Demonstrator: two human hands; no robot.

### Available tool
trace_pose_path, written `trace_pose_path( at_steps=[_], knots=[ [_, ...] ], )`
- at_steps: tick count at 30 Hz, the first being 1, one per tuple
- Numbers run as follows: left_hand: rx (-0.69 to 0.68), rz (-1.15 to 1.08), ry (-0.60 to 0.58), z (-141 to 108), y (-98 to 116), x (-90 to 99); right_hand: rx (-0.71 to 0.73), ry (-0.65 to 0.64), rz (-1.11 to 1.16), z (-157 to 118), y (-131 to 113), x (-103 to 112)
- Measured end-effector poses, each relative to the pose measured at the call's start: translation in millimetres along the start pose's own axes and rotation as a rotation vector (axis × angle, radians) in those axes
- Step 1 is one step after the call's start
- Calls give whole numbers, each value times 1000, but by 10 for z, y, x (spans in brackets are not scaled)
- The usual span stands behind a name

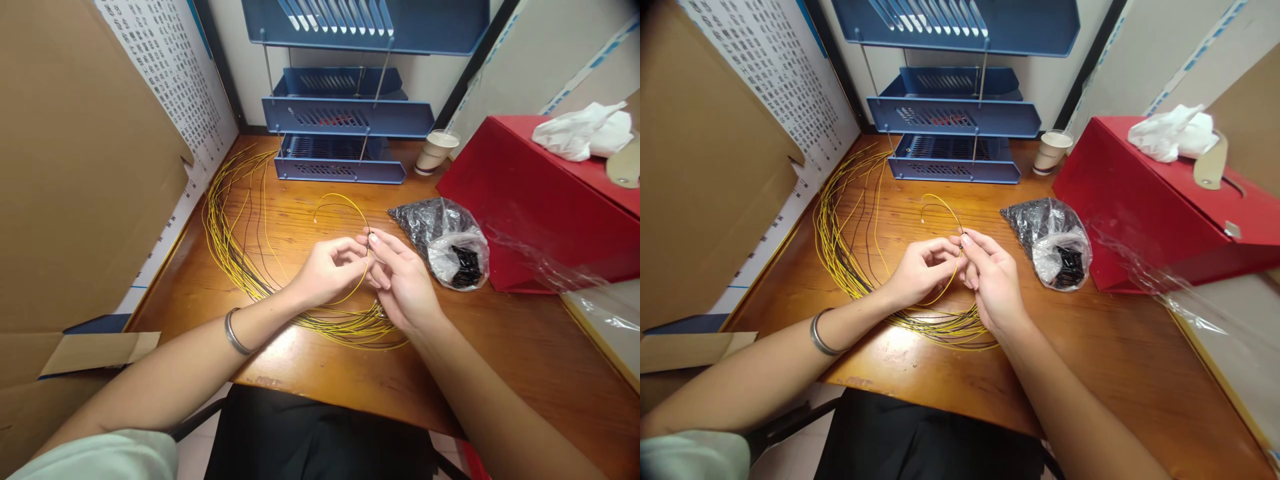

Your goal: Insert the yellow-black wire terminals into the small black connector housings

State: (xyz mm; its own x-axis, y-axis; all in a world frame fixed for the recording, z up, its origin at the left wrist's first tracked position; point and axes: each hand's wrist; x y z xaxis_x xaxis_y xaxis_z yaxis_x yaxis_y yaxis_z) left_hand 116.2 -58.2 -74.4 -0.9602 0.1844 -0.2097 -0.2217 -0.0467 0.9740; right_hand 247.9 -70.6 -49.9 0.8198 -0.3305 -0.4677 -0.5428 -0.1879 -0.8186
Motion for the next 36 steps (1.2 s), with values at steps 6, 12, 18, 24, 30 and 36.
trace_pose_path(
  at_steps=[6,12,18,24,30,36],
  knots=[
    [-3,-47,96,14,-34,-2,18,12,-10,6,-15,3],
    [-70,-62,62,14,14,-30,12,8,-3,6,-29,6],
    [-149,14,-20,-2,66,17,0,32,-13,-10,-36,2],
    [-128,68,-27,3,79,24,-6,12,27,-4,-32,6],
    [-101,-27,-100,-9,115,-9,12,-3,46,-9,-12,21],
    [-121,-20,-127,-5,86,16,12,-7,44,-7,15,38]
  ],
)
Point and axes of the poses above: each hand's wrist, its own z-axis towards the middle knuckle, its own x-axis out of the back of the hand, y = z × x, and after that the axes turned 12 degrees about y, right-handed
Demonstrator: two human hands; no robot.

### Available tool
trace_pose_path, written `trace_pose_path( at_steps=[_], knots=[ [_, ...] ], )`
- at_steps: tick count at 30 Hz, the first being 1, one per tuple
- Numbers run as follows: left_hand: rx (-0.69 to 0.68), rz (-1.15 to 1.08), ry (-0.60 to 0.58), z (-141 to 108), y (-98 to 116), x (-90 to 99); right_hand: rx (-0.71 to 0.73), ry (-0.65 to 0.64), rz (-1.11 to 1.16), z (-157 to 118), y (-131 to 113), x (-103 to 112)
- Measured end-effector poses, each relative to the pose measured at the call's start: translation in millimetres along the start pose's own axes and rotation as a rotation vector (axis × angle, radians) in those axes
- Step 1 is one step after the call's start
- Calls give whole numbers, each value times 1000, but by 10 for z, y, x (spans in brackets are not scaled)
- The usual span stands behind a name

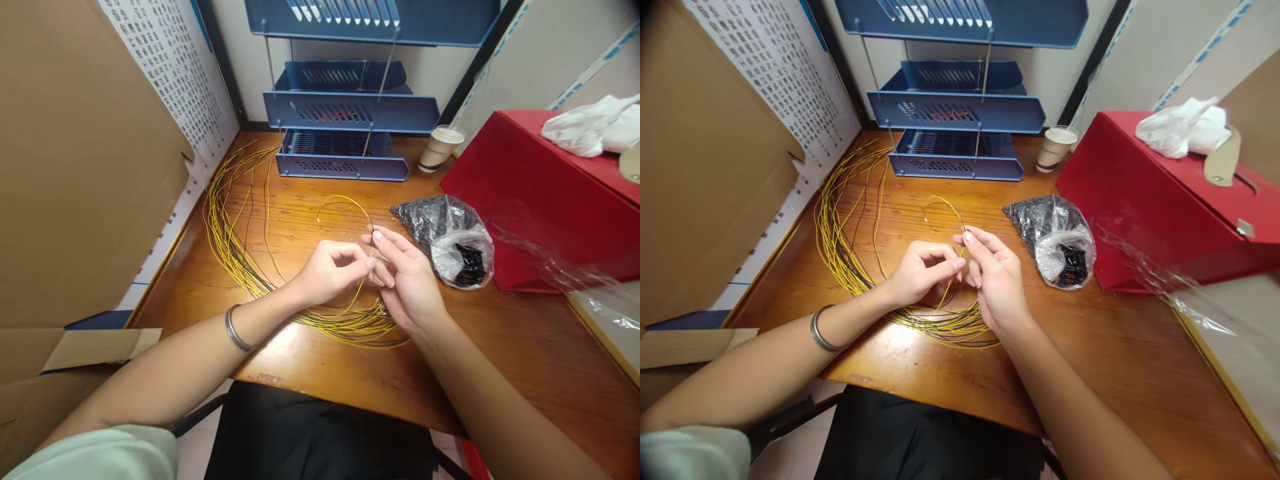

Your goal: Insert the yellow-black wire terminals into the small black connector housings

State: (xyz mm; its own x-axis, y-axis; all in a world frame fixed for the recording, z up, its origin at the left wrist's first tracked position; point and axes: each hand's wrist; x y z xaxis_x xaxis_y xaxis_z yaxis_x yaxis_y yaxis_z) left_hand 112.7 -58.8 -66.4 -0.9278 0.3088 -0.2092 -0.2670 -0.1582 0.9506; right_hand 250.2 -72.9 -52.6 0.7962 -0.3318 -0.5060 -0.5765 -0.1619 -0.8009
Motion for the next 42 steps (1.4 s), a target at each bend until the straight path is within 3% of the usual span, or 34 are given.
trace_pose_path(
  at_steps=[16,26,35,42],
  knots=[
    [112,148,-63,-25,26,-1,-3,21,-13,32,-43,-10],
    [25,132,71,11,-21,-22,-21,-31,-57,20,-47,-17],
    [-10,132,61,-1,-52,-4,518,-31,-330,16,2,60],
    [-32,60,103,2,-131,-29,761,-35,-440,14,-1,60]
  ],
)
Point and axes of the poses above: each hand's wrist, its own z-axis towards the middle knuckle, its own x-axis out of the back of the hand, y = z × x, and after that the axes turned 12 degrees about y, right-handed
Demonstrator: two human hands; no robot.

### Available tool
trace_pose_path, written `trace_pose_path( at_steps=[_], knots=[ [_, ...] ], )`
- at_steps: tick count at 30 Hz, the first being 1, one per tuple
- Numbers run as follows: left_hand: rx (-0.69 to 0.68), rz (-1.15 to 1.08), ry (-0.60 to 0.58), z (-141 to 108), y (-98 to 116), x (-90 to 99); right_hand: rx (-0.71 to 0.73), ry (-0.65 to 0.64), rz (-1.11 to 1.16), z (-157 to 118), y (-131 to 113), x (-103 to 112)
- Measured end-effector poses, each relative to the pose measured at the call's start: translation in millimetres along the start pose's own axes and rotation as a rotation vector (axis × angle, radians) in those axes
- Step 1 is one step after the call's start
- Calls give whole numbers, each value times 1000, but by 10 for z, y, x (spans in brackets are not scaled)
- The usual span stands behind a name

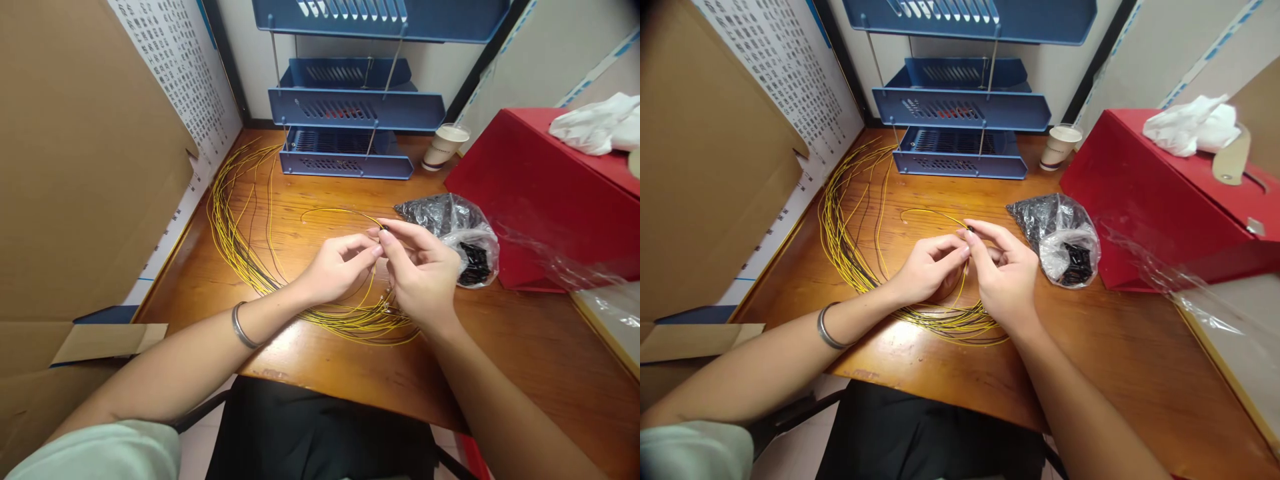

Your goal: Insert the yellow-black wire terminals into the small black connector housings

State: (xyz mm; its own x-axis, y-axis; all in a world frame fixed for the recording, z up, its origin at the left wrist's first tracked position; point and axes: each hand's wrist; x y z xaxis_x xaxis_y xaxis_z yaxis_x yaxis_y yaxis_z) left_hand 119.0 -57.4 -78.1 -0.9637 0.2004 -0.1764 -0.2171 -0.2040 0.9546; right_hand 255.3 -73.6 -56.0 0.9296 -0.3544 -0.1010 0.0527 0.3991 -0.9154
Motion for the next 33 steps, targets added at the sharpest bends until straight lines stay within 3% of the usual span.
trace_pose_path(
  at_steps=[6,13,18,24,33],
  knots=[
    [-52,51,8,12,5,4,39,34,-42,-38,-19,-12],
    [-13,256,-29,-7,52,23,117,126,-59,-70,-49,-16],
    [-21,261,-25,-32,54,9,132,115,-39,-63,-63,-22],
    [-172,188,71,-32,52,-9,56,14,-34,-70,-47,-1],
    [-103,304,-17,-26,43,20,65,85,-6,-57,-76,-12]
  ],
)
Point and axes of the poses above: each hand's wrist, its own z-axis towards the middle knuckle, its own x-axis out of the back of the hand, y = z × x, and after that the axes turned 12 degrees about y, right-handed
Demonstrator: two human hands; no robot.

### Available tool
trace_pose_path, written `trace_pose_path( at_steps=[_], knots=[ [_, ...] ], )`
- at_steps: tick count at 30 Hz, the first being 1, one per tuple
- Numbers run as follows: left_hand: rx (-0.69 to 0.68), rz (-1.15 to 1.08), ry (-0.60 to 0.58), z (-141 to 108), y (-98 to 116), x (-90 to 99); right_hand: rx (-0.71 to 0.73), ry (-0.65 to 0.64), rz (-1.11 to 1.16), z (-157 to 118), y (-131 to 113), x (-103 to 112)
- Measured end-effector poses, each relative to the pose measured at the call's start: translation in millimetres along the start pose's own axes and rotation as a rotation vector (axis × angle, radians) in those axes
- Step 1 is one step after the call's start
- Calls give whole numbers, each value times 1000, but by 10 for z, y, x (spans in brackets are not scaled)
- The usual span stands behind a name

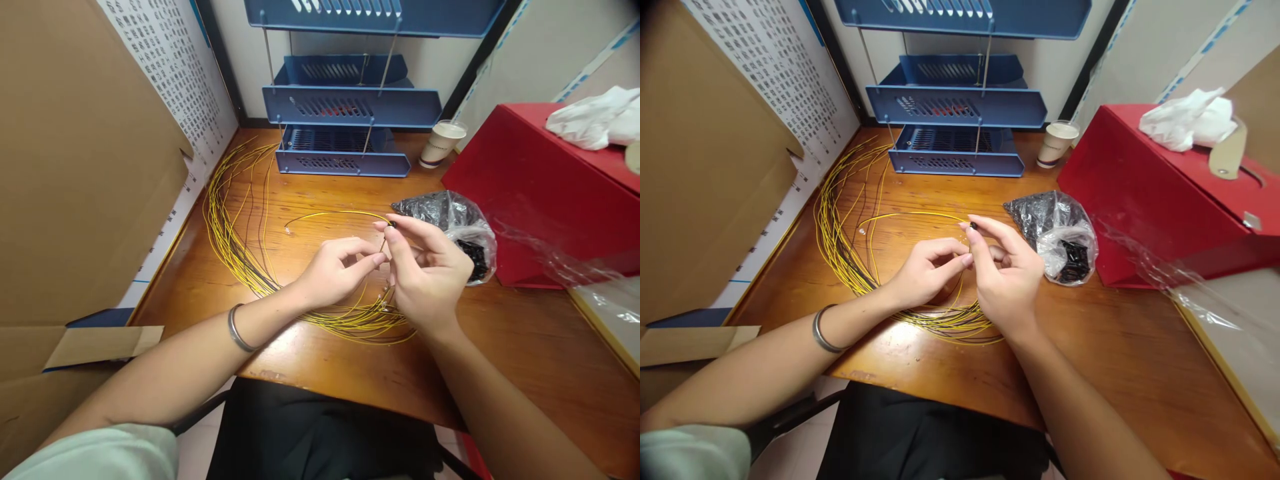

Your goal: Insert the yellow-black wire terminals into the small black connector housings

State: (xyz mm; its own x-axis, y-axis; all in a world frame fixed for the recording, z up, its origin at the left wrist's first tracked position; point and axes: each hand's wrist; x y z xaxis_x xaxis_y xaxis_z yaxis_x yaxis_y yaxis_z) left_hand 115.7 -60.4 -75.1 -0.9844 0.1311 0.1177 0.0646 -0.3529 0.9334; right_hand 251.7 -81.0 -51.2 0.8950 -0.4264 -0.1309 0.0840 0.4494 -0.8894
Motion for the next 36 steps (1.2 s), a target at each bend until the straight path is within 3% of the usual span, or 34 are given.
trace_pose_path(
  at_steps=[8,18,32,36],
  knots=[
    [-62,-143,31,16,28,1,-43,-106,-99,-28,5,21],
    [-126,-58,85,28,16,28,7,-59,-152,-33,-9,5],
    [2,-17,64,7,17,11,-8,-60,-144,-16,13,7],
    [-21,-53,73,1,34,5,-3,-64,-149,-14,1,10]
  ],
)
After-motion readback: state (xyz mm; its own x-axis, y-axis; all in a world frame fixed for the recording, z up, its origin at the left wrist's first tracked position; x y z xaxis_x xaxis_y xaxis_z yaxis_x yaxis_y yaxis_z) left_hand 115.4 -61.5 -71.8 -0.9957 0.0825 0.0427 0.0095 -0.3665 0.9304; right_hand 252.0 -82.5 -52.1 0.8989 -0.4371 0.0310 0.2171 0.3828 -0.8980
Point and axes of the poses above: each hand's wrist, its own z-axis towards the middle knuckle, its own x-axis out of the back of the hand, y = z × x, and after that the axes turned 12 degrees about y, right-handed
